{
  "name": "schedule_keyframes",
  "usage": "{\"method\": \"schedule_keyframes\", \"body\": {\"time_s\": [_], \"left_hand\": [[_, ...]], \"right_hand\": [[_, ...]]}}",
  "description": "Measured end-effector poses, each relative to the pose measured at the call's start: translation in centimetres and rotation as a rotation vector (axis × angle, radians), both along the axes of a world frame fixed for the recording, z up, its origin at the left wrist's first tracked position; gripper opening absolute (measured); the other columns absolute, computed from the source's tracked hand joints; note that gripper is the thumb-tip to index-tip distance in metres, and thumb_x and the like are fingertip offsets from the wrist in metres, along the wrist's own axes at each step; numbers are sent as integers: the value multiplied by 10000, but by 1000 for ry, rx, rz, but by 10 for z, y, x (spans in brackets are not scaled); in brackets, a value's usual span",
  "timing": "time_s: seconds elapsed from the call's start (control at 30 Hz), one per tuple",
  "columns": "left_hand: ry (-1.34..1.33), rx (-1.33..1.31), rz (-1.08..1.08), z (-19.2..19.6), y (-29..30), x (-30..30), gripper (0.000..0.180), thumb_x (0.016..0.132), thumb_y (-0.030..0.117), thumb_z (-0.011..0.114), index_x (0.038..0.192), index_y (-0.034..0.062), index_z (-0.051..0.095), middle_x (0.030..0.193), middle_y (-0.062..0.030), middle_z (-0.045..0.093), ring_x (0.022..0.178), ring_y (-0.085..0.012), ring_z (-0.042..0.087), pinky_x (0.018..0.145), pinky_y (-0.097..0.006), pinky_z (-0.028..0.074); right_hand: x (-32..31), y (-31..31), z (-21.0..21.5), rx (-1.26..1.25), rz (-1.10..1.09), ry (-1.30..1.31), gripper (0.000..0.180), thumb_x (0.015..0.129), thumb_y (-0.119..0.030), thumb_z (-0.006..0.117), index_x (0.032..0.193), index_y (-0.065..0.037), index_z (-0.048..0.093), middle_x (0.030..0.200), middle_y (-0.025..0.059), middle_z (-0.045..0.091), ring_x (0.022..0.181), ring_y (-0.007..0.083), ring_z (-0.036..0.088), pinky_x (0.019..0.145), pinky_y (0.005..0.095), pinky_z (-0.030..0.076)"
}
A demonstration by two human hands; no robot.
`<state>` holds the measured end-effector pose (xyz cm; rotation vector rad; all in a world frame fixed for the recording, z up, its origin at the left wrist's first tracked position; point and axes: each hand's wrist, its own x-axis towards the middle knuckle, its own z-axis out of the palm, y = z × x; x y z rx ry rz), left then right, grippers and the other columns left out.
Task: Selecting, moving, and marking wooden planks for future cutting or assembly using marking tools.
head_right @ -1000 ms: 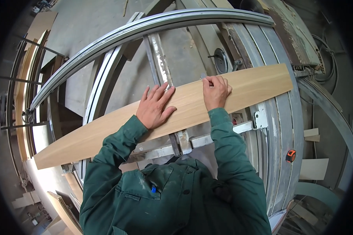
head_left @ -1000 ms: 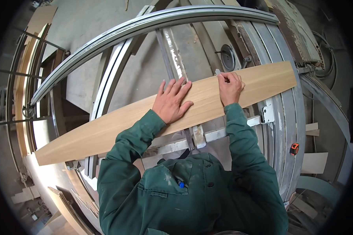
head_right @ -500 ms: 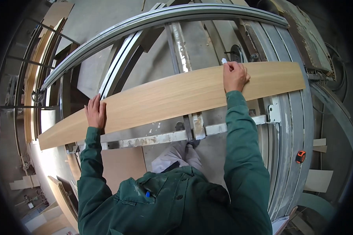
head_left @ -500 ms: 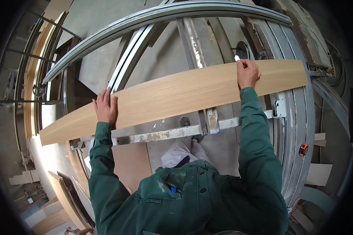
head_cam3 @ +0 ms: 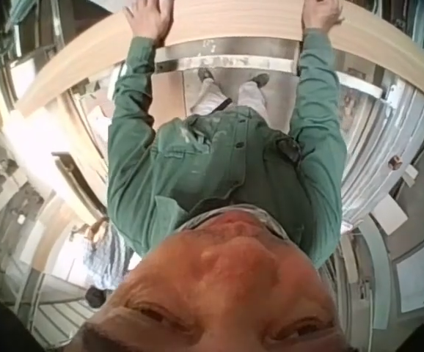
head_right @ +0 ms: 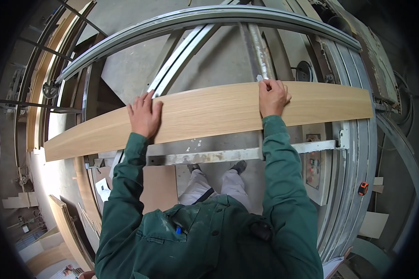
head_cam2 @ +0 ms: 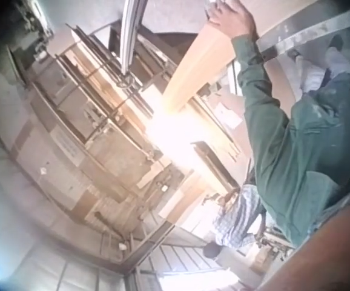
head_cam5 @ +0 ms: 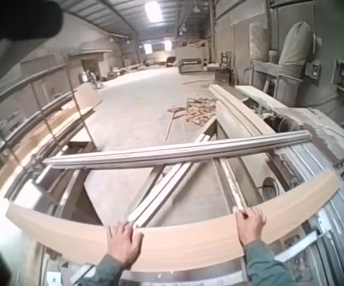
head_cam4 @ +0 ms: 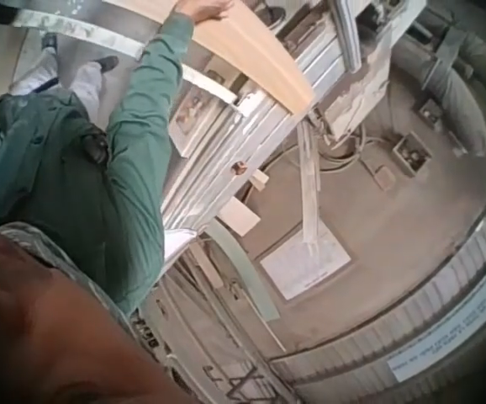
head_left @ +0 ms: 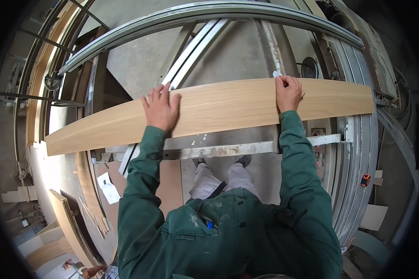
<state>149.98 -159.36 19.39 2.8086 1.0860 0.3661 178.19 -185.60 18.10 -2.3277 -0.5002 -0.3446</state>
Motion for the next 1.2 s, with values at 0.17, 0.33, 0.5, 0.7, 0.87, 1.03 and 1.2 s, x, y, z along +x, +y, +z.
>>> {"method": "schedule_keyframes", "body": {"time_s": [0.17, 0.33, 0.5, 0.7, 0.87, 1.03, 1.2], "left_hand": [[2, -15, -45, 3, -2, 1, 654, 959, 502, 506, 1497, 145, 402, 1509, -137, 426, 1413, -367, 343, 1170, -633, 121], [-98, 3, -234, 2, 5, -14, 766, 938, 550, 515, 1514, 70, 361, 1561, -176, 345, 1431, -390, 297, 1171, -629, 123], [-52, -13, -182, 1, 40, -58, 778, 931, 578, 525, 1530, 113, 353, 1584, -164, 321, 1437, -396, 312, 1195, -567, 137], [30, 19, 114, -1, 131, -157, 747, 949, 608, 474, 1544, 175, 347, 1620, -147, 258, 1481, -390, 242, 1200, -563, 116], [54, 12, 213, -3, 161, -194, 748, 949, 609, 469, 1551, 187, 333, 1617, -147, 256, 1461, -405, 263, 1180, -596, 133], [48, -9, 219, -3, 157, -189, 762, 948, 628, 445, 1553, 180, 329, 1621, -150, 246, 1466, -403, 255, 1185, -598, 110], [45, -7, 224, -4, 157, -191, 761, 953, 632, 427, 1553, 174, 329, 1621, -150, 246, 1466, -407, 252, 1185, -599, 106]], "right_hand": [[-61, 58, 5, 7, 43, -27, 101, 836, -227, 718, 811, -130, 727, 844, 25, 659, 914, 248, 586, 874, 403, 358], [-123, 114, 13, 17, 84, 9, 100, 831, -222, 721, 796, -129, 719, 852, 30, 659, 925, 248, 578, 888, 407, 355], [-179, 166, 3, 29, 190, -54, 104, 823, -216, 721, 779, -123, 705, 858, 42, 659, 938, 266, 580, 894, 423, 361], [-149, 141, -4, 202, 96, 105, 121, 824, -239, 711, 803, -121, 722, 867, 47, 683, 870, 249, 616, 841, 445, 391], [-158, 151, 5, -5, 30, 11, 138, 848, -244, 690, 781, -125, 714, 849, 30, 678, 914, 243, 609, 864, 425, 359], [-187, 188, 4, 5, 109, 6, 130, 847, -240, 705, 793, -121, 709, 835, 32, 657, 908, 250, 589, 882, 407, 338], [-192, 193, 6, -10, 133, 5, 123, 838, -237, 720, 804, -119, 711, 841, 37, 657, 901, 249, 582, 883, 404, 339]]}}
